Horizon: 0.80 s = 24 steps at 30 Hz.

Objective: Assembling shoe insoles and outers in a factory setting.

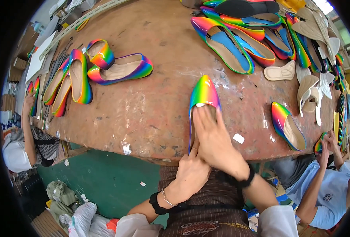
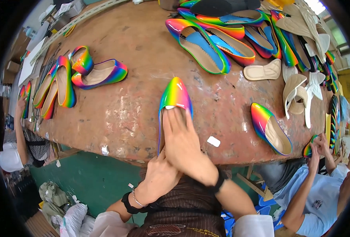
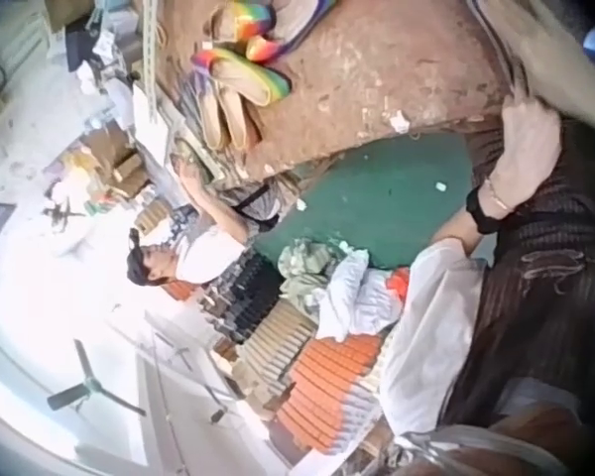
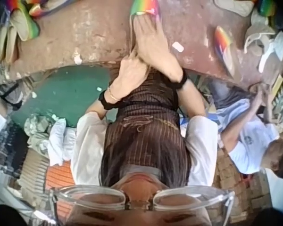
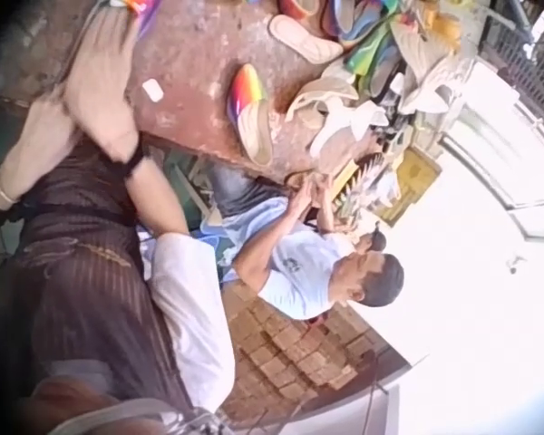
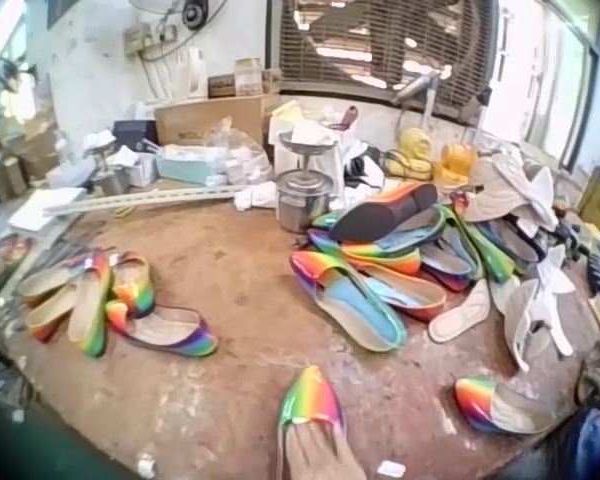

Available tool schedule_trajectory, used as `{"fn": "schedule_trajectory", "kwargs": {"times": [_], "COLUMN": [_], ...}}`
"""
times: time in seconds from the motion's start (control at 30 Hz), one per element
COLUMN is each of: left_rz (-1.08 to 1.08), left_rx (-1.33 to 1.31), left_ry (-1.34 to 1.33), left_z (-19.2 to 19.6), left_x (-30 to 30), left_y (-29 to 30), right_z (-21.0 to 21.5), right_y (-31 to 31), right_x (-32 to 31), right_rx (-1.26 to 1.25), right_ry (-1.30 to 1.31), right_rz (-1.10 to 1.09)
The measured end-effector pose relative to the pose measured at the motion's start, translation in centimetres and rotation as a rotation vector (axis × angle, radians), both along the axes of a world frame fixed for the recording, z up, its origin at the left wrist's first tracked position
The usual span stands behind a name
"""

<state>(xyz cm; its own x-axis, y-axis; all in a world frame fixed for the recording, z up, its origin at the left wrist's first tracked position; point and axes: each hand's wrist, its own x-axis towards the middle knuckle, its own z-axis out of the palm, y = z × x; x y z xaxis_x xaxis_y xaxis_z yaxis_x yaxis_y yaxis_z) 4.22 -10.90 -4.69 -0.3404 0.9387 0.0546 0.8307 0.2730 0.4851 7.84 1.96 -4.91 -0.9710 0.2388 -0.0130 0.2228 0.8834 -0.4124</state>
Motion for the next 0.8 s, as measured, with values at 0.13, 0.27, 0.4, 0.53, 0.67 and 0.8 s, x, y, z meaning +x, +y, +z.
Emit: {"fn": "schedule_trajectory", "kwargs": {"times": [0.13, 0.27, 0.4, 0.53, 0.67, 0.8], "left_rz": [-0.104, -0.044, -0.048, -0.090, -0.050, -0.053], "left_rx": [-0.146, -0.095, -0.048, -0.093, -0.131, -0.152], "left_ry": [-0.153, -0.014, -0.007, -0.035, -0.046, -0.026], "left_z": [0.3, 0.5, 0.6, 0.8, 1.7, 2.9], "left_x": [-0.4, -0.1, -0.5, 0.1, -0.6, -1.0], "left_y": [0.1, 0.4, 0.5, 0.8, 1.0, 2.0], "right_z": [-1.1, -1.4, -0.7, -4.7, -1.4, 2.5], "right_y": [0.8, 1.4, 1.7, 2.8, 3.2, 7.7], "right_x": [-2.8, -4.2, -4.9, -4.7, -4.4, 5.5], "right_rx": [0.142, 0.345, 0.215, 0.521, 0.163, -0.624], "right_ry": [-0.070, -0.070, -0.345, 0.127, -0.312, 0.223], "right_rz": [-0.123, -0.144, -0.144, -0.217, -0.156, 0.058]}}
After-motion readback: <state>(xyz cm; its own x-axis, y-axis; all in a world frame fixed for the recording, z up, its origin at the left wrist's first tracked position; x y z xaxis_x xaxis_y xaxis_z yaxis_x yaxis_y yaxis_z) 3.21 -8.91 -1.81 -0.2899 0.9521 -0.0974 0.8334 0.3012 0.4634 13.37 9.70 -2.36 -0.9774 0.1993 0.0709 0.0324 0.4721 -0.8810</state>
